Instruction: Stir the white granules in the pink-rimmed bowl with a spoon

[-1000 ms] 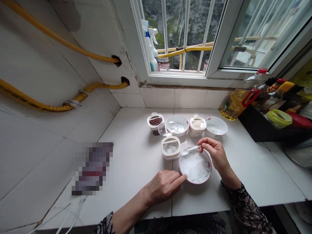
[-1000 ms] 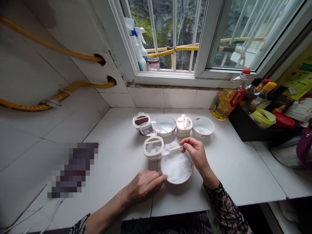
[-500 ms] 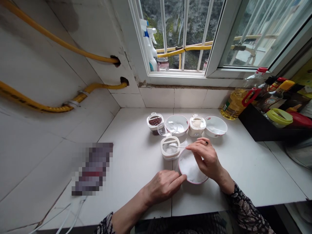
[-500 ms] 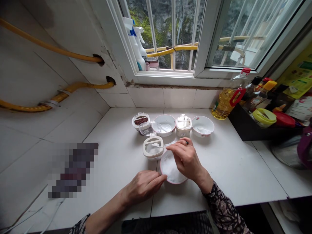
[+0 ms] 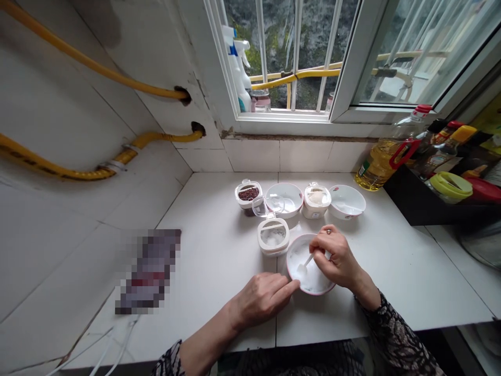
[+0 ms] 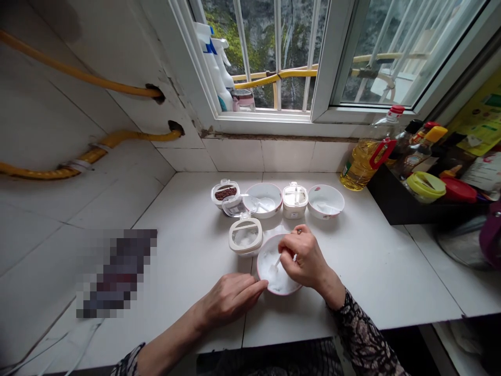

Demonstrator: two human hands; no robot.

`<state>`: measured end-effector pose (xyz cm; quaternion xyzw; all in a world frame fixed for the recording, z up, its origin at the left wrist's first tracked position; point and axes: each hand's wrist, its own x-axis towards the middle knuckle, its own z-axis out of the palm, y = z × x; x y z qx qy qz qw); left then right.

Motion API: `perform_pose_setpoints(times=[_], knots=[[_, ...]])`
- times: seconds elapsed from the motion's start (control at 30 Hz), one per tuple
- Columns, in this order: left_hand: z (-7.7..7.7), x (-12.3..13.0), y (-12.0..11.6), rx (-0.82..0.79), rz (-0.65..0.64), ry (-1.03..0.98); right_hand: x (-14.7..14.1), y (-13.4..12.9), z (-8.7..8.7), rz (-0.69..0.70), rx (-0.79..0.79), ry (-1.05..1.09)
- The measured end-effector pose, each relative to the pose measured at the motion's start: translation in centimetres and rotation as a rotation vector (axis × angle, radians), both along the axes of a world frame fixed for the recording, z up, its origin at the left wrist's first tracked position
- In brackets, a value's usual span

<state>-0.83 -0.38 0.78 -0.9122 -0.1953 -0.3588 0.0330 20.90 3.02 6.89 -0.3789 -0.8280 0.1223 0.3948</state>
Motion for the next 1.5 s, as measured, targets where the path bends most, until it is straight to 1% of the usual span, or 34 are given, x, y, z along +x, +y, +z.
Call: perform_pose_setpoints(times=[0.07,0.23,0.37,0.63,0.73,1.0,1.1,1.2,1.3,1.4,1.5], knots=[[0.0,0.0,0.0,0.001,0.005,0.003,-0.2,-0.1,-0.1,-0.012,-0.035,0.013],[0.0,0.0,0.0,-0.009,-0.007,0.006,0.3,-0.1,0.1,-0.197,-0.177,0.138],[0.1,0.1,0.0,-0.01,-0.008,-0.007,0.7,0.1,0.1,-0.262,-0.284,0.211],[0.0,0.1,0.0,-0.012,-0.006,0.001,0.5,0.3,0.2,-0.312,-0.349,0.249],[0.1,0.1,0.0,-0.009,-0.004,-0.005,0.4,0.3,0.3,-0.324,-0.413,0.287],[0.0,0.1,0.0,0.008,-0.008,-0.019,0.5,0.7,0.4,-0.321,-0.593,0.469],[0.0,0.1,0.0,0.0,-0.01,-0.01,0.5,0.9,0.3,-0.304,-0.623,0.547],[0.0,0.1,0.0,-0.003,-0.006,-0.002,0.4,0.8,0.2,-0.258,-0.58,0.593],[0.2,0.1,-0.1,0.007,0.003,-0.006,-0.1,0.4,0.2,-0.206,-0.476,0.568],[0.3,0.1,-0.1,0.012,0.007,-0.005,-0.8,0.1,-0.1,-0.154,-0.282,0.44],[0.5,0.2,0.0,0.019,0.0,-0.005,-1.3,0.1,-0.3,-0.026,-0.003,0.203]])
